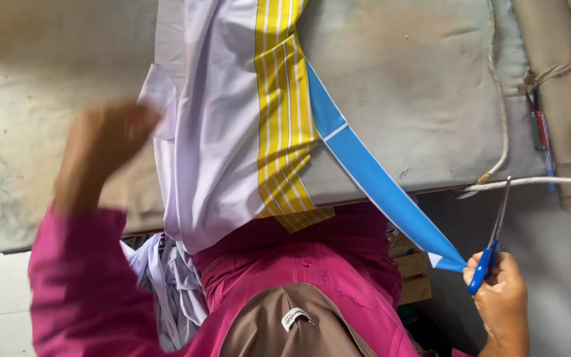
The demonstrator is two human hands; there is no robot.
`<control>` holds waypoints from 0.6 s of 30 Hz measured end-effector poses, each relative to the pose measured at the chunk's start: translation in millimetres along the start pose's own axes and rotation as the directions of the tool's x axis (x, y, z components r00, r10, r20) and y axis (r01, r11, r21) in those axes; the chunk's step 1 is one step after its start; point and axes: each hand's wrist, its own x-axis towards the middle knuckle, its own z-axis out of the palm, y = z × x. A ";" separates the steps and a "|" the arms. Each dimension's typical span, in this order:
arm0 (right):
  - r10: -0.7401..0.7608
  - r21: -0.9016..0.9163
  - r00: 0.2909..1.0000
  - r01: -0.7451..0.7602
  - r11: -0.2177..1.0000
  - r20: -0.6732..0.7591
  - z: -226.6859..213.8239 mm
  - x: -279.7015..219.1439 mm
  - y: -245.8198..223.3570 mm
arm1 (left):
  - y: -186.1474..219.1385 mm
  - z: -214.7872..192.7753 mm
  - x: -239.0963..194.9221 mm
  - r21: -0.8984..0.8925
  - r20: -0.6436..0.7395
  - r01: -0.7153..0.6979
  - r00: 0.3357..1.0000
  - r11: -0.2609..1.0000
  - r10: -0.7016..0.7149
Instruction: The person is using scissors to cut long, patterned strips of fabric from a larger white cloth on a work table.
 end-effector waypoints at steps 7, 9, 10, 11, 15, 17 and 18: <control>0.032 0.051 0.997 -0.036 0.998 0.076 15.4 -0.4 10.9 | -74.9 114.4 247.0 0.083 -0.257 0.329 0.919 0.941 -0.298; 0.106 0.059 0.986 -0.114 0.992 0.132 17.2 1.6 21.9 | -55.1 125.8 255.6 -0.033 -0.235 0.475 0.852 0.879 -0.469; 0.105 0.055 0.985 -0.114 0.992 0.133 18.0 2.0 21.9 | -72.7 141.3 264.2 -0.035 -0.233 0.478 0.850 0.877 -0.473; 0.119 0.044 0.983 -0.127 0.991 0.142 18.8 2.0 22.6 | -90.9 156.8 270.5 -0.047 -0.279 0.421 0.865 0.906 -0.417; 0.168 -0.010 0.966 -0.169 0.986 0.195 20.9 4.1 12.3 | -171.5 158.3 226.3 0.103 -0.276 0.397 0.892 0.912 -0.357; 0.154 -0.012 0.966 -0.155 0.988 0.206 20.2 2.2 9.8 | -239.9 123.4 164.6 0.264 -0.241 0.400 0.909 0.878 -0.341; 0.133 -0.004 0.970 -0.135 0.991 0.205 21.4 1.8 7.7 | -271.2 98.5 134.3 0.344 -0.227 0.394 0.916 0.852 -0.332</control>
